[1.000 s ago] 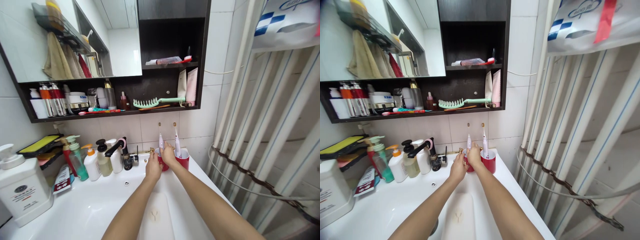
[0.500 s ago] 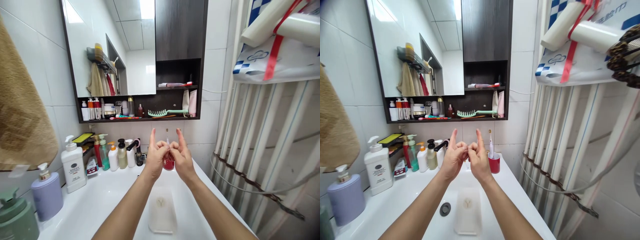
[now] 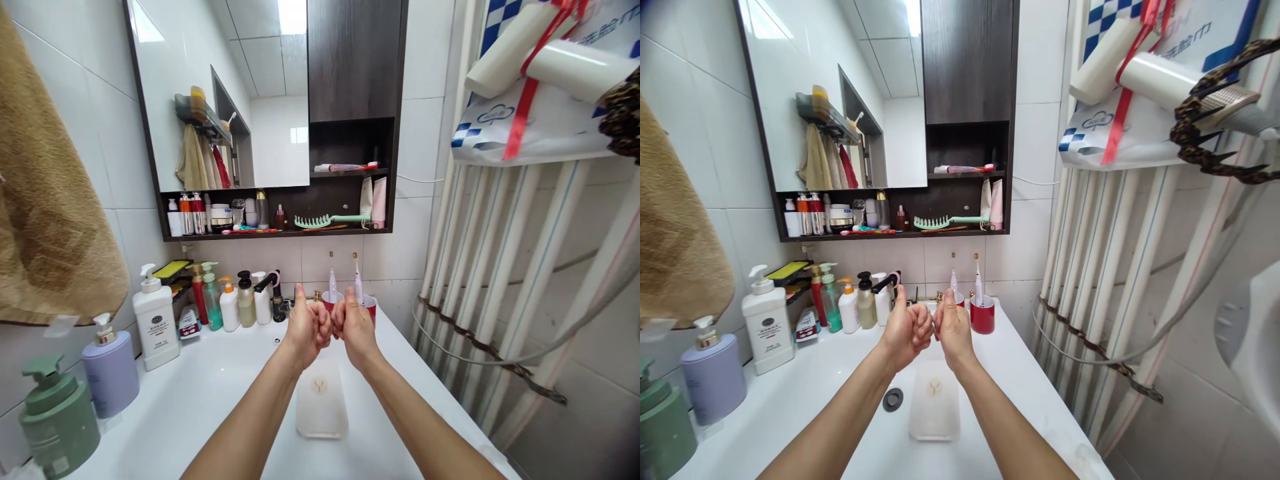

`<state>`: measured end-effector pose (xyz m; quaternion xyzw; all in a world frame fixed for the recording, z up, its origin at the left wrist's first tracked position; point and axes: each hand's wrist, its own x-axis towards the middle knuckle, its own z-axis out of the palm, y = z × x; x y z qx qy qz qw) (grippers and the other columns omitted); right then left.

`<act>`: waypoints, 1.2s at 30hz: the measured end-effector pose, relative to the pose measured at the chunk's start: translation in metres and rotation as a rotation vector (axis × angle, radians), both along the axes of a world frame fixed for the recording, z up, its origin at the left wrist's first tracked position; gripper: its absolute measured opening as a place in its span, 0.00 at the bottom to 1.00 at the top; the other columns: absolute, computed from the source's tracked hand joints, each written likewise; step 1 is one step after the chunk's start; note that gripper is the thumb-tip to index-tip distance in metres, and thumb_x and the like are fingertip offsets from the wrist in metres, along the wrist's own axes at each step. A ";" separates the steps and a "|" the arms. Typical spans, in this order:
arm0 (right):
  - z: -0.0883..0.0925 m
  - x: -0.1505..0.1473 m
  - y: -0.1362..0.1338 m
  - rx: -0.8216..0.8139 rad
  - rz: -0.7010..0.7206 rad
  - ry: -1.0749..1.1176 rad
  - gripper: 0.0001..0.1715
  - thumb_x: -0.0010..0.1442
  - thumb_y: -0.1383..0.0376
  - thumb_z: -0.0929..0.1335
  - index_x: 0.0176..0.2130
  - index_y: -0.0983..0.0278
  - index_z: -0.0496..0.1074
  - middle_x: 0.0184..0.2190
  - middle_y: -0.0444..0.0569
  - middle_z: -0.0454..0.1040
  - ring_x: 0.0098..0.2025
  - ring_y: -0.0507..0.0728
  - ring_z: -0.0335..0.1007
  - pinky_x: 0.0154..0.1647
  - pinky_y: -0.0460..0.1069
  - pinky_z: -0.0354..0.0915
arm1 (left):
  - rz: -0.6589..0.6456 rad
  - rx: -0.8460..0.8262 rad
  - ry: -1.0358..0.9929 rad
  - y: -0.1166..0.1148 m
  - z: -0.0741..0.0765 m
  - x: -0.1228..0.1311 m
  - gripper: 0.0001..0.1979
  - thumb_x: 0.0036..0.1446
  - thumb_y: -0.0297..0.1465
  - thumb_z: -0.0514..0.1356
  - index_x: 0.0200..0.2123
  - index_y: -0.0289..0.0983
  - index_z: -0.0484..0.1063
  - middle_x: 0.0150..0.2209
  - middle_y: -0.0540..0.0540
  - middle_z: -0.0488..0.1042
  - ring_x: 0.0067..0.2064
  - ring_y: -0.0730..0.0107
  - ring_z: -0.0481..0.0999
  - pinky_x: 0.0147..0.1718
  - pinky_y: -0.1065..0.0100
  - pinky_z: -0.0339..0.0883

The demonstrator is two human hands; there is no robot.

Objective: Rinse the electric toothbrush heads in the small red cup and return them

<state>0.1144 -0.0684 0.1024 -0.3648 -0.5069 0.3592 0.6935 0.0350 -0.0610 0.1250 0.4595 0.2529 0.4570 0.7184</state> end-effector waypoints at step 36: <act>-0.123 0.027 -0.008 -0.247 -0.248 -0.938 0.05 0.41 0.69 0.61 0.23 0.65 0.65 0.45 0.52 0.55 0.46 0.58 0.54 0.41 0.49 0.52 | 0.443 0.349 0.611 0.047 -0.121 0.021 0.09 0.35 0.28 0.55 0.26 0.35 0.65 0.24 0.48 0.68 0.29 0.71 0.65 0.31 0.70 0.56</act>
